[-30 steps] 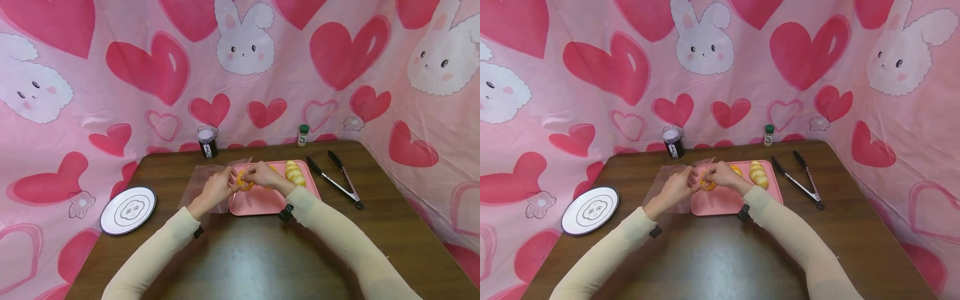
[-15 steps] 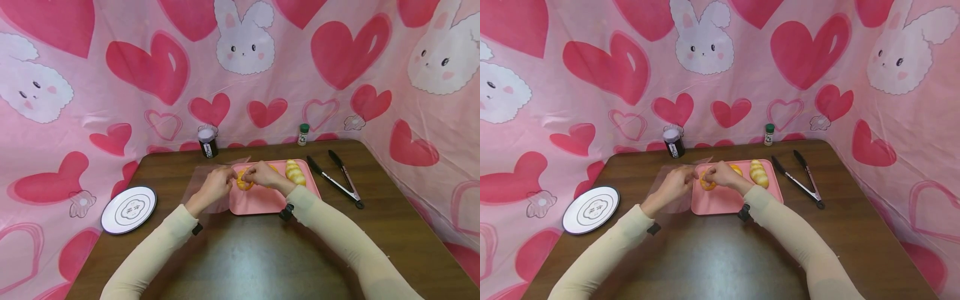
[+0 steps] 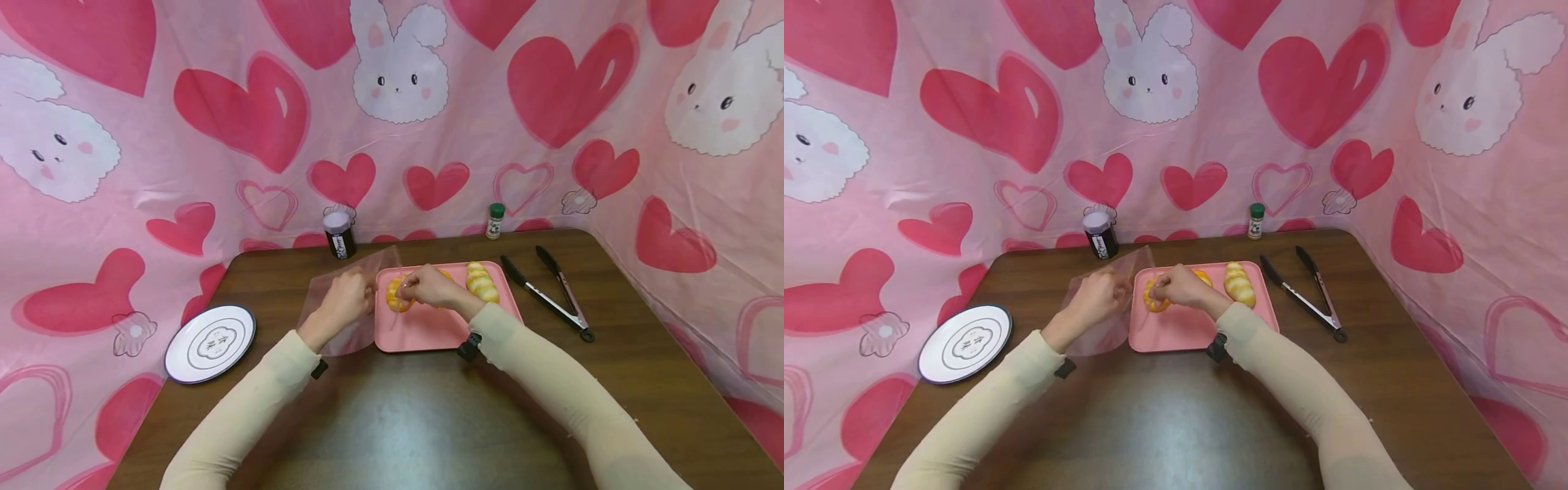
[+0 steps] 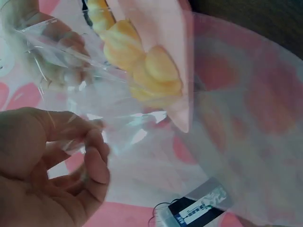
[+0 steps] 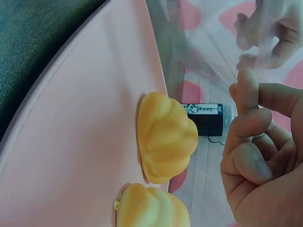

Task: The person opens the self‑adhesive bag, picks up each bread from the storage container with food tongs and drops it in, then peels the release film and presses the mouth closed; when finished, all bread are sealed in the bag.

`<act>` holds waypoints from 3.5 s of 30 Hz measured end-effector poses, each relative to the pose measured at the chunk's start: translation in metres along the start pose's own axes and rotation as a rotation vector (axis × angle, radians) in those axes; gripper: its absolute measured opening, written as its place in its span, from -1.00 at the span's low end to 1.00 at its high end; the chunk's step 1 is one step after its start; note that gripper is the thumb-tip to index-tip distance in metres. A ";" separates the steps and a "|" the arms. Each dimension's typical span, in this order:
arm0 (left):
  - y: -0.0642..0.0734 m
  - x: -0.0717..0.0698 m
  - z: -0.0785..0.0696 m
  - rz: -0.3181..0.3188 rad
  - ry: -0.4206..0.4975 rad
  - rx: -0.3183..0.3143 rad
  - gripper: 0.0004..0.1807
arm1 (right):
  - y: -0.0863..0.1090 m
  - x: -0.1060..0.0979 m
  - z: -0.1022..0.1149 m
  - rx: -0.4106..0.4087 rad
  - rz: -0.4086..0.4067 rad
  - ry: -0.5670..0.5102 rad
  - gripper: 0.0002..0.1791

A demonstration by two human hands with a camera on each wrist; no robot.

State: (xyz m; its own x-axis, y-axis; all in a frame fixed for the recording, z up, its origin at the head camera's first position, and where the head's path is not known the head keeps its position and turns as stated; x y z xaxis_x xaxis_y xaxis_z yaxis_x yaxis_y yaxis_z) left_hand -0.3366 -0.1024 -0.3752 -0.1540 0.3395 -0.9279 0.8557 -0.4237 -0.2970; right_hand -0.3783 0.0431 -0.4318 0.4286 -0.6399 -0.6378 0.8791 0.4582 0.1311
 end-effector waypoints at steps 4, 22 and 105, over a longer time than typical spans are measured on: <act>0.002 0.003 -0.001 0.051 -0.050 0.021 -0.90 | 0.000 0.001 0.000 -0.008 0.006 0.004 -0.80; 0.001 0.015 0.005 0.183 -0.020 0.039 -0.71 | 0.002 0.004 -0.002 -0.003 0.082 -0.015 -0.72; 0.002 0.020 0.034 0.284 0.056 -0.137 -0.27 | 0.159 -0.167 -0.190 0.491 -0.260 0.523 0.02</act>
State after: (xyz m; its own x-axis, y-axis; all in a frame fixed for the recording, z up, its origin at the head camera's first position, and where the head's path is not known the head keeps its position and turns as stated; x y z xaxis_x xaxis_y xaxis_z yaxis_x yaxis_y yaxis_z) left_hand -0.3546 -0.1248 -0.4021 0.1253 0.2711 -0.9544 0.9197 -0.3925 0.0092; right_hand -0.3500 0.3402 -0.4483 0.1479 -0.2586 -0.9546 0.9824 -0.0728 0.1719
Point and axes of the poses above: each hand's wrist, its own y-axis away from the middle knuckle, its own x-axis out of the palm, z = x × y, the point moved 8 cm from there along -y, towards the middle knuckle, and after that the axes turned 2 degrees about y, right-handed, at the moved point
